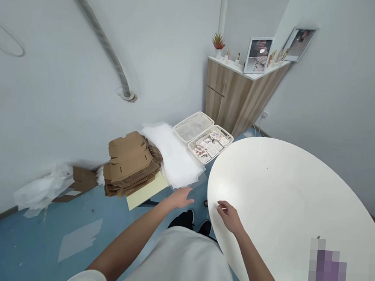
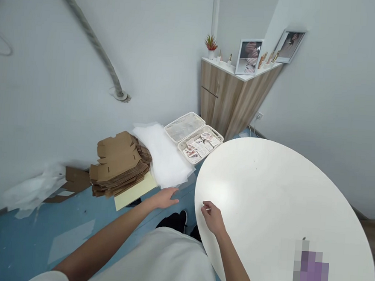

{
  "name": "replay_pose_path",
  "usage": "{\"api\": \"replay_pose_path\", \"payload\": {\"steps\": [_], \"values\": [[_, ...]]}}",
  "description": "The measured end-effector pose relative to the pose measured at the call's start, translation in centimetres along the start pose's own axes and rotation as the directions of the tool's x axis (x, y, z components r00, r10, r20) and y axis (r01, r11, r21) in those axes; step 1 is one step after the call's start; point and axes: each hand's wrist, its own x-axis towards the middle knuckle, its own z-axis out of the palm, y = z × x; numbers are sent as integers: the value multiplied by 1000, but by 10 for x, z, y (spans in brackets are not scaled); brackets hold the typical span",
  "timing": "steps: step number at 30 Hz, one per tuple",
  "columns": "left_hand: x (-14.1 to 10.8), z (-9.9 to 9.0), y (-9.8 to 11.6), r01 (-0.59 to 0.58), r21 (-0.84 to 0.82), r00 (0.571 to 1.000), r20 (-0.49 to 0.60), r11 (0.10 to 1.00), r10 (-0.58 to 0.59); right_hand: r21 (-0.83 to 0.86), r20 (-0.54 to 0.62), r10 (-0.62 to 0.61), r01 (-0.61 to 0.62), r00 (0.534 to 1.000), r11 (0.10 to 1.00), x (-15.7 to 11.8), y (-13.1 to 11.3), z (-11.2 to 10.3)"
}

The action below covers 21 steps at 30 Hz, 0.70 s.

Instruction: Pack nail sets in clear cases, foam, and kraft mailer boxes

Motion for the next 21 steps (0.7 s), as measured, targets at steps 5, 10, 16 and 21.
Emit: {"api": "replay_pose_path", "payload": {"steps": [5, 10, 16, 21], "values": [[37, -25, 12, -57, -10, 989, -134, 998, 56, -33, 21, -46, 46, 999, 998, 37, -22, -5], [96, -58, 16, -90, -76, 970, -231, 993, 70, -98, 16, -108, 109, 994, 989, 98, -58, 0], [180, -94, 8, -11, -296, 979, -199, 955, -50, -50, -99, -12, 7, 995, 999, 186, -92, 22], [233, -108, -1, 34, -398, 991, -105, 917, -82, 142, -139, 167, -147, 976, 979, 243, -93, 41]]}}
